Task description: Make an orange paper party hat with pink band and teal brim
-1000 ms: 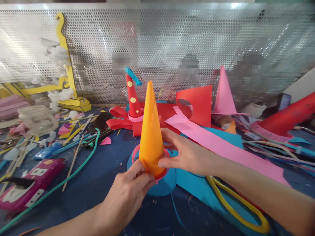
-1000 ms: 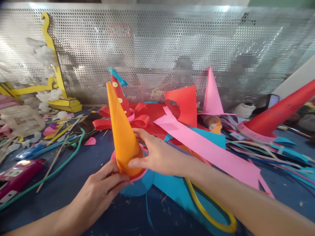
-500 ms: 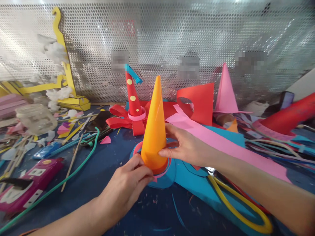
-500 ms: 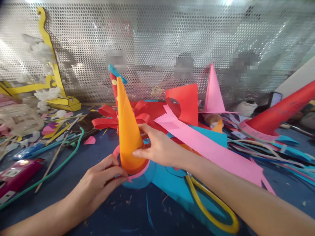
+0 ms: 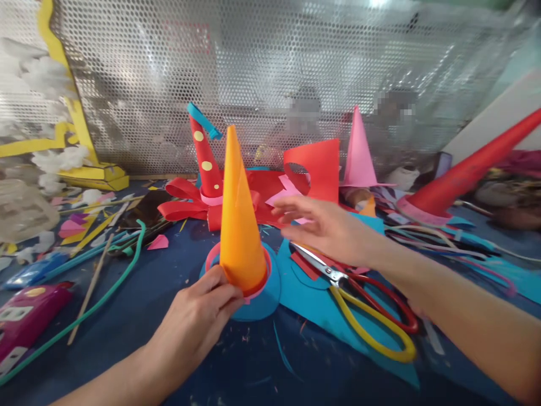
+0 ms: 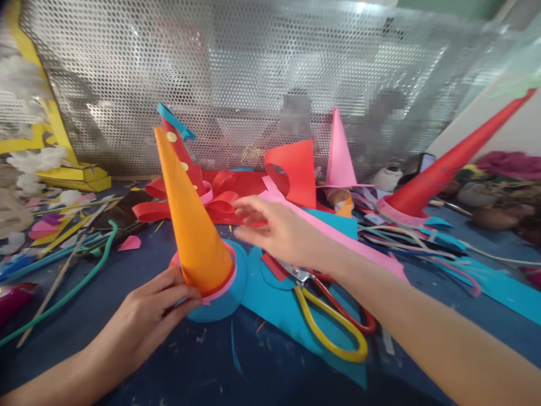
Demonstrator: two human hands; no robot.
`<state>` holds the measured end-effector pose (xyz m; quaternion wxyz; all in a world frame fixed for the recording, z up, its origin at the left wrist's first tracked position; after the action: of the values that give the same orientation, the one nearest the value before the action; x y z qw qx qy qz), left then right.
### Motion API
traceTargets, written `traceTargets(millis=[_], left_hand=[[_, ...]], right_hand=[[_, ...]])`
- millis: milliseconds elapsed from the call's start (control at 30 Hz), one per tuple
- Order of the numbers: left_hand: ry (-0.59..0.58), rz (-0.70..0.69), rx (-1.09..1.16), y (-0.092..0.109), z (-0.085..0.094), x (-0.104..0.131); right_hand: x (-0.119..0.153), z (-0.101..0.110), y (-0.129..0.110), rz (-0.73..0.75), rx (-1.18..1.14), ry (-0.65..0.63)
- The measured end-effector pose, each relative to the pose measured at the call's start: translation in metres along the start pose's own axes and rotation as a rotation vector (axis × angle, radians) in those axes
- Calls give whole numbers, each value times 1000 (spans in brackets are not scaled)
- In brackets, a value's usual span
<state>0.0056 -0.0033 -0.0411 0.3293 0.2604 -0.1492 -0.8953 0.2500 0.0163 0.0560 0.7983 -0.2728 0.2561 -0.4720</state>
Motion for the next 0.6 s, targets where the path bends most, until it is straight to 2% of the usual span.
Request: traceTargets(millis=[100, 200, 267, 400, 500, 600], left_hand=[[21, -55, -25, 1, 2, -1], [48, -90, -53, 1, 3, 1], [70, -115, -73, 1, 4, 2], [77, -149, -103, 2, 3, 3], [91, -153, -114, 2, 3, 2], [101, -154, -118, 2, 3, 1]], right_hand=[[33, 36, 2, -136, 252, 146], [74, 63, 10, -401, 532, 76], [101, 73, 19, -544, 621, -7], [152, 76, 38, -695, 637, -68], [185, 69, 51, -798, 648, -101], [208, 57, 67, -806, 692, -108]])
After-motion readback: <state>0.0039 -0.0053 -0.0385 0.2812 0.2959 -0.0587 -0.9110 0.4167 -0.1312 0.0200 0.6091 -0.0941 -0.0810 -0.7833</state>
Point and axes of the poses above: each hand's wrist, its own x-axis away from the middle knuckle, its own z-axis out of the back of the hand, y = z × x, the point moved 1 cm from there along -x, towards the middle knuckle, and after that the axes turned 7 degrees about -y, right-handed, at the moved point
